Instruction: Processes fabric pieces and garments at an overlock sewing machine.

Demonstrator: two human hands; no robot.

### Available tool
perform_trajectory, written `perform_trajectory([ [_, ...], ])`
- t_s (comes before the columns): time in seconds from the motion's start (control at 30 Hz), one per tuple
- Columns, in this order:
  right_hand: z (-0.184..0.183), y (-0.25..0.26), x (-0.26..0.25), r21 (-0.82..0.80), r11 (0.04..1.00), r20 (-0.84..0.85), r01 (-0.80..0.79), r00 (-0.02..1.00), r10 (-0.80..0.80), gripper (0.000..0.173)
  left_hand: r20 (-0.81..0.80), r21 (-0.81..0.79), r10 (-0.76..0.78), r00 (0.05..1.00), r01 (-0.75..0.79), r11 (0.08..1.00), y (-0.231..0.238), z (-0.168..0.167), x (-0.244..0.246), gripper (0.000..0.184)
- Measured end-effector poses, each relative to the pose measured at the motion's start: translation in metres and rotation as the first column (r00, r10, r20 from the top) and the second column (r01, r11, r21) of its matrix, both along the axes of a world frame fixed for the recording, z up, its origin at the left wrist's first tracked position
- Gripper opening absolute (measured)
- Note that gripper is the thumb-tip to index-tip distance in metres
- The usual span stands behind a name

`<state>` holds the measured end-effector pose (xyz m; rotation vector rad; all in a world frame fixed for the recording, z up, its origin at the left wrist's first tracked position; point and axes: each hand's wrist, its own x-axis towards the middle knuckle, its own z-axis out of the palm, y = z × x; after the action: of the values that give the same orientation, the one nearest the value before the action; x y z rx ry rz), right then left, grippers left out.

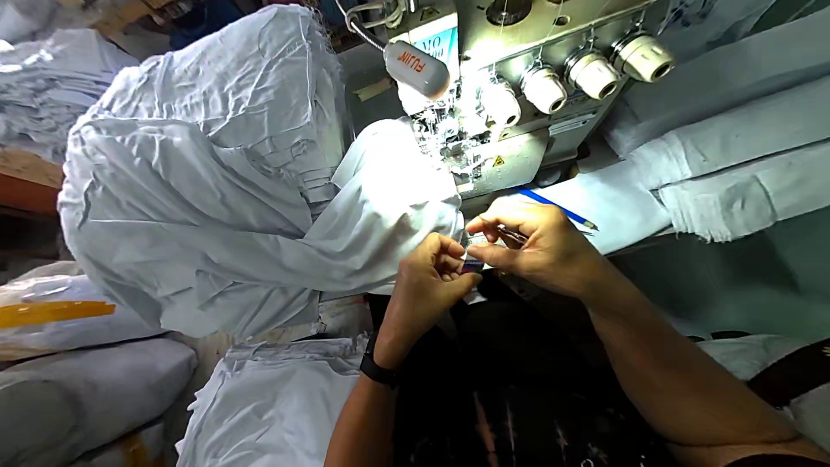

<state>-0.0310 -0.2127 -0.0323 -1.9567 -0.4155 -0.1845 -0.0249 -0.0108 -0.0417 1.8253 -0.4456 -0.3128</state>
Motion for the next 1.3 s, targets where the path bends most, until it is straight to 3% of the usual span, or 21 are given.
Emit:
perform_trajectory([
  [0.07,0.001,-0.006,0.004,-0.168,0.981,-0.041,-0.095,0.995,0.089,0.017,-0.021,0.121,-0.090,0.996,0.092,0.988,0.006,0.003,0.002,0.026],
  [0.13,0.001,-0.004,0.004,-0.218,0.966,-0.075,-0.140,0.989,0.127,0.020,-0.006,0.188,-0.122,0.993,0.121,0.975,0.011,0.008,0.003,0.025],
  [0.3,0.003,0.006,0.000,-0.068,0.996,-0.139,-0.065,0.989,0.055,0.020,0.032,0.162,-0.142,0.989,0.135,0.977,0.023,0.009,0.005,0.025],
  [0.43,-0.002,0.005,0.004,-0.010,0.973,-0.250,-0.229,0.943,0.219,0.014,-0.018,0.203,-0.172,0.985,0.172,0.964,0.024,0.010,0.005,0.026],
  [0.5,-0.004,0.009,0.006,-0.009,0.968,-0.254,-0.250,0.937,0.239,0.020,-0.019,0.202,-0.170,0.985,0.170,0.965,0.024,0.011,0.006,0.027],
  [0.6,-0.003,0.021,0.003,0.103,0.990,-0.288,-0.101,0.949,0.127,0.023,0.196,0.219,-0.059,0.979,0.015,0.976,0.024,0.012,0.003,0.032],
  [0.67,0.000,0.029,-0.001,0.279,0.957,-0.391,0.073,0.919,0.043,0.023,0.480,0.262,-0.002,0.877,-0.141,0.955,0.020,0.011,-0.001,0.043],
  [0.73,0.000,0.037,-0.004,0.426,0.876,-0.497,0.224,0.867,0.020,0.022,0.685,0.237,0.011,0.728,-0.237,0.942,0.012,0.003,-0.003,0.039],
  [0.83,0.001,0.044,-0.007,0.530,0.784,-0.554,0.321,0.832,0.034,0.020,0.847,0.161,0.038,0.531,-0.323,0.933,0.007,-0.016,-0.002,0.013],
  [0.9,0.000,0.043,-0.007,0.532,0.786,-0.523,0.315,0.852,0.012,0.019,0.877,0.118,0.052,0.477,-0.319,0.940,0.010,-0.022,0.001,0.006],
  [0.97,-0.001,0.038,-0.007,0.483,0.833,-0.463,0.269,0.886,-0.018,0.016,0.865,0.094,0.059,0.498,-0.276,0.956,0.012,-0.020,0.003,0.006],
  [1.07,-0.005,0.034,-0.007,0.357,0.917,-0.295,0.176,0.953,-0.068,0.011,0.765,0.125,0.011,0.644,-0.164,0.978,0.015,-0.012,0.005,0.010],
  [1.2,-0.012,0.036,-0.006,0.145,0.971,-0.115,0.191,0.978,-0.175,0.012,0.687,0.172,-0.040,0.725,-0.110,0.979,0.018,-0.006,0.004,0.008],
  [1.3,-0.011,0.037,-0.008,0.241,0.945,-0.258,0.222,0.953,-0.158,0.012,0.720,0.198,-0.029,0.694,-0.165,0.966,0.018,-0.007,0.003,0.020],
])
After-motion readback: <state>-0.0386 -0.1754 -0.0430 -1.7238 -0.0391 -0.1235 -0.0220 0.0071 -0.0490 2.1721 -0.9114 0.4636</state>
